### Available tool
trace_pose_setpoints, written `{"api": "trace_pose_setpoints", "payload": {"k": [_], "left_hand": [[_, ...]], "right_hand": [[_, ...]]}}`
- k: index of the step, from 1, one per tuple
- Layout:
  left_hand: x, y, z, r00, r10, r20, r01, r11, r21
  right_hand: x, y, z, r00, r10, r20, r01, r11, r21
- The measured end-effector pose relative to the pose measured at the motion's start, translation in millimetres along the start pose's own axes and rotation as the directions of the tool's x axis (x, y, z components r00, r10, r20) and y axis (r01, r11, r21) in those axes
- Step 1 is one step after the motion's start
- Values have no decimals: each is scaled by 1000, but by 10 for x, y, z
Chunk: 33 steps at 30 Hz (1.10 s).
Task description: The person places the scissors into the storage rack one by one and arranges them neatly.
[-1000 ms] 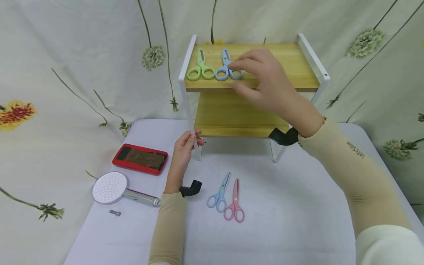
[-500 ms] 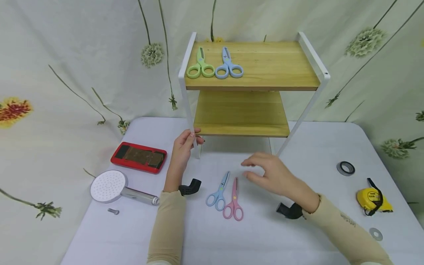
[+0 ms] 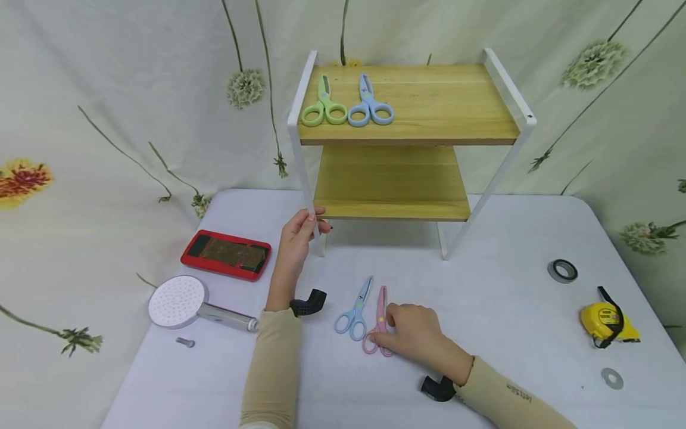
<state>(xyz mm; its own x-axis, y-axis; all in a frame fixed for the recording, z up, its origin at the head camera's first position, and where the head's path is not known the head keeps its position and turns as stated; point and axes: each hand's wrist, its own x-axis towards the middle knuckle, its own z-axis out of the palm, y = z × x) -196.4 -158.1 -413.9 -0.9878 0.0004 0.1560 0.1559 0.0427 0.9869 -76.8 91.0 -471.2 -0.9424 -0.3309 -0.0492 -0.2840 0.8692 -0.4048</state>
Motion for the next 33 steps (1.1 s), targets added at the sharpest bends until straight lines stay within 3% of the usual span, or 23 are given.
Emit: {"api": "trace_pose_setpoints", "payload": {"k": [4, 11, 21, 24, 26, 29, 33], "left_hand": [[1, -3, 9, 1000, -1, -1, 1, 1000, -1], [-11, 3, 9, 1000, -12, 5, 12, 1000, 5], [-12, 14, 0, 1000, -23, -2, 23, 999, 29], [-8, 12, -2, 1000, -21, -3, 21, 999, 31], [-10, 18, -2, 1000, -17, -3, 17, 999, 28], [-10, 13, -2, 1000, -16, -3, 16, 1000, 19], [-13, 7, -2, 1000, -17, 0, 17, 1000, 5]], "right_hand": [[-12, 14, -21, 1000, 13, -20, -13, 1000, 0], [16, 117, -89, 999, 41, 35, -45, 990, 136], [92, 270, -53, 999, 25, 19, -30, 960, 278], [111, 309, -39, 999, -24, 24, 13, 927, 375], [116, 331, -39, 997, -65, 50, 35, 886, 462], [116, 361, -51, 988, -101, 119, 12, 810, 586], [128, 383, -96, 981, -109, 161, -22, 759, 651]]}}
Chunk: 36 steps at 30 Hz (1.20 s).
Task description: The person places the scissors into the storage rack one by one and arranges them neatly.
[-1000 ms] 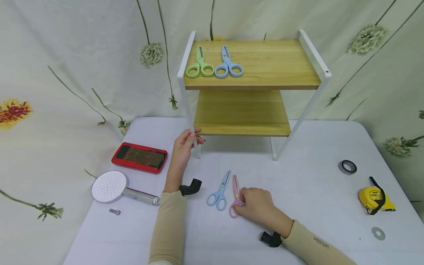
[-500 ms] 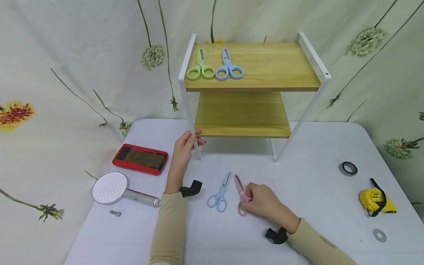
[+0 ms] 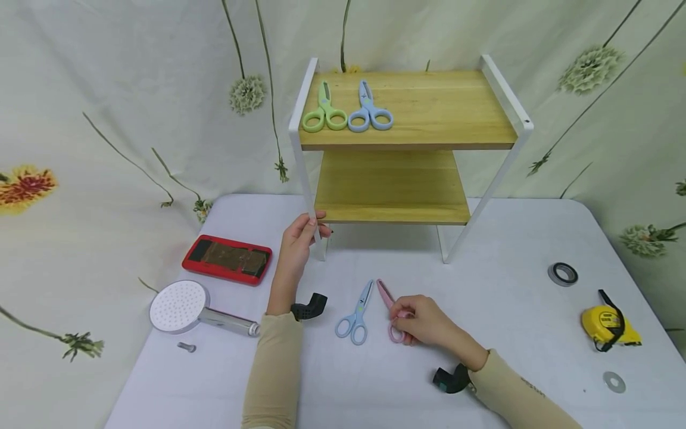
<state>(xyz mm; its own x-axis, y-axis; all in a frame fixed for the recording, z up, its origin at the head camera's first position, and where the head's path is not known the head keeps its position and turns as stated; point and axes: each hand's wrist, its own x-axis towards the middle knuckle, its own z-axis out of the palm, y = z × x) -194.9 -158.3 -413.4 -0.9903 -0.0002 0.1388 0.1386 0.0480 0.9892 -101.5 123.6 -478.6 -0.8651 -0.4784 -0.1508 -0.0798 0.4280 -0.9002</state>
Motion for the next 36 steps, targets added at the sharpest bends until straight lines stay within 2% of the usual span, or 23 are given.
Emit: {"api": "trace_pose_setpoints", "payload": {"k": [5, 7, 9, 12, 15, 17, 21, 23, 24, 26, 29, 31, 34, 36], "left_hand": [[-6, 0, 5, 1000, 14, 1, -14, 1000, -16], [-3, -4, 11, 1000, 16, 2, -16, 1000, -20], [0, -9, 19, 1000, 18, 2, -18, 1000, -22], [6, -25, 17, 1000, 18, -3, -18, 1000, -23], [10, -30, 10, 1000, 15, -8, -15, 1000, -14], [10, -29, 6, 1000, 13, -9, -13, 1000, -9], [14, -32, 7, 1000, 16, -11, -17, 1000, -8], [15, -35, 4, 1000, 18, -10, -18, 1000, -9], [16, -35, 3, 1000, 18, -10, -19, 1000, -11], [15, -34, 1, 1000, 19, -11, -20, 1000, -11], [13, -30, -3, 1000, 22, -12, -22, 1000, -13], [15, -36, -6, 1000, 23, -10, -23, 1000, -14], [17, -42, -8, 1000, 22, -2, -22, 1000, -15], [19, -41, -8, 1000, 21, 1, -21, 1000, -12]], "right_hand": [[-25, -187, -206, 995, -98, -13, 99, 994, 49], [-67, -321, -366, 984, -177, -18, 178, 981, 83], [-123, -472, -560, 962, -271, -28, 273, 959, 79], [-212, -721, -857, 905, -422, -45, 423, 906, 11], [-281, -986, -1122, 831, -555, -46, 554, 832, -38], [-305, -1163, -1268, 773, -633, -35, 631, 774, -50], [-292, -1500, -1497, 677, -735, -36, 731, 678, -77], [-253, -1667, -1591, 653, -756, -42, 750, 654, -97], [-227, -1751, -1632, 651, -757, -54, 747, 652, -127], [-151, -1915, -1709, 664, -743, -87, 719, 666, -202], [6, -2155, -1812, 719, -676, -160, 587, 714, -380], [123, -2286, -1873, 756, -624, -200, 477, 733, -485], [289, -2426, -1971, 804, -557, -209, 348, 725, -595], [385, -2481, -2032, 822, -533, -203, 302, 709, -637]]}}
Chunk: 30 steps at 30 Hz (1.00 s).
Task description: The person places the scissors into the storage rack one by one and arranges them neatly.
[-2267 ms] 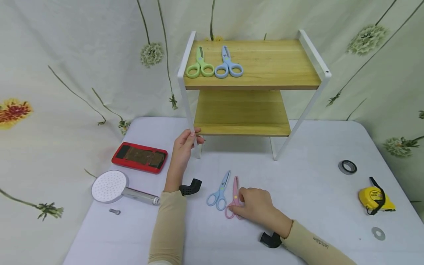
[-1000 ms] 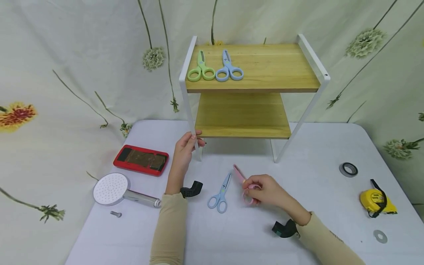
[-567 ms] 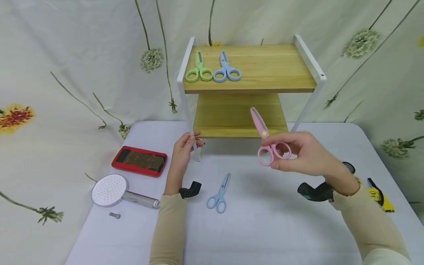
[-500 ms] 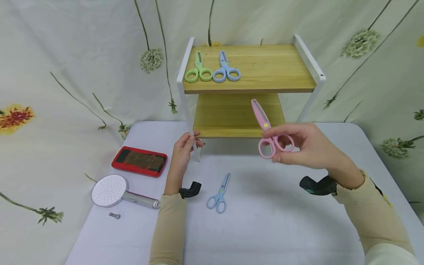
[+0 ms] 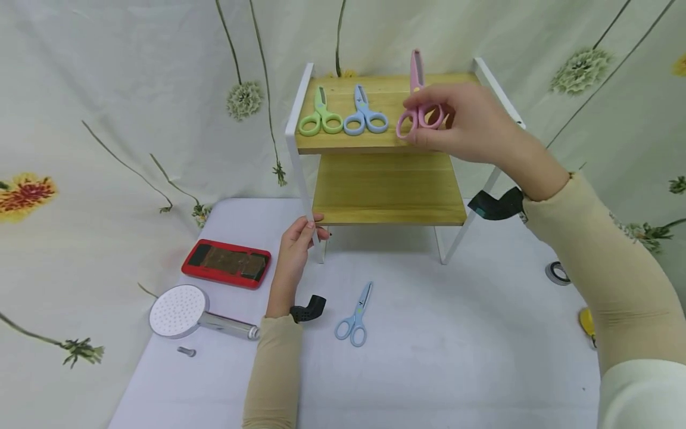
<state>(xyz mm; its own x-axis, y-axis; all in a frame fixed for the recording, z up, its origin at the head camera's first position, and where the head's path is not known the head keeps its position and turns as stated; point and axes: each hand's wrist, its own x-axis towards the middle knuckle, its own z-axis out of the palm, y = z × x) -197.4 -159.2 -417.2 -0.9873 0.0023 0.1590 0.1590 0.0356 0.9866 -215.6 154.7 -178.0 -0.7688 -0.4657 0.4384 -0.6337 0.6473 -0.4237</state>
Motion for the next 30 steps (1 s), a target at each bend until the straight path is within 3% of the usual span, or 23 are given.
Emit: {"api": "trace_pose_setpoints", "payload": {"k": [3, 9, 27, 30], "left_hand": [[-3, 0, 0, 1000, 2, -4, -2, 1000, -2], [-5, 4, 12, 1000, 4, 3, -4, 1000, -11], [-17, 13, 7, 1000, 5, 4, -5, 1000, 2], [-19, 13, 14, 1000, 16, 7, -16, 1000, 1]], "right_hand": [[138, 69, 5, 999, 17, 35, -14, 998, -59], [215, 184, 105, 997, -38, 60, 46, 989, -143], [196, 191, 179, 997, -78, 8, 78, 989, -128], [145, 193, 184, 996, -74, -50, 67, 991, -118]]}}
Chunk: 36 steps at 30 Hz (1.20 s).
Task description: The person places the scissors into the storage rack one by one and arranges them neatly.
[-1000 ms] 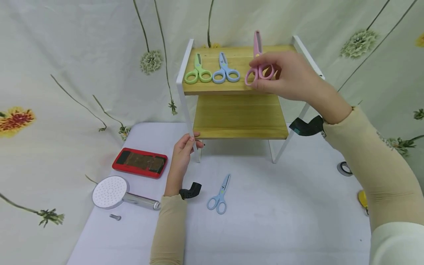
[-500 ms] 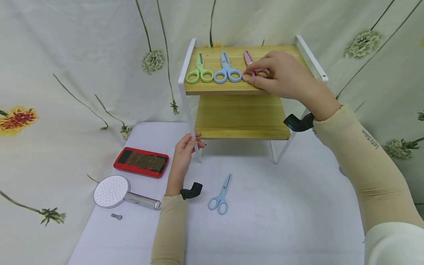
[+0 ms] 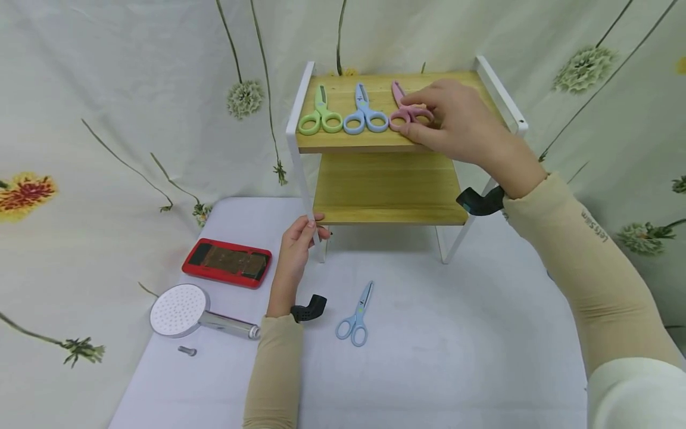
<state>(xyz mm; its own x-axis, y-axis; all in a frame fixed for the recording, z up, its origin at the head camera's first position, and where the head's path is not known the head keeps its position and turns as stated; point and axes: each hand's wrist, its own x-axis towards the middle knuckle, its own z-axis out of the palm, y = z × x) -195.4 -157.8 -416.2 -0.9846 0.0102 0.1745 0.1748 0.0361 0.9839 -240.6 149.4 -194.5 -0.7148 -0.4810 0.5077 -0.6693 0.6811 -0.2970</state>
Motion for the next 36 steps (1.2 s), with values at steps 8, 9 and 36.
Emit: {"api": "trace_pose_setpoints", "payload": {"k": [8, 9, 36], "left_hand": [[-7, 21, 3, 1000, 2, -2, -2, 1000, 10], [-5, 20, 1, 1000, -1, -1, 1, 1000, 12], [-5, 17, 2, 1000, -11, -14, 11, 1000, 12]], "right_hand": [[-479, -141, 223, 836, -240, -493, 295, 955, 35], [-567, -170, 288, 814, -256, -522, 324, 945, 42], [-1975, -698, 2507, 902, 166, 398, -254, 951, 177]]}}
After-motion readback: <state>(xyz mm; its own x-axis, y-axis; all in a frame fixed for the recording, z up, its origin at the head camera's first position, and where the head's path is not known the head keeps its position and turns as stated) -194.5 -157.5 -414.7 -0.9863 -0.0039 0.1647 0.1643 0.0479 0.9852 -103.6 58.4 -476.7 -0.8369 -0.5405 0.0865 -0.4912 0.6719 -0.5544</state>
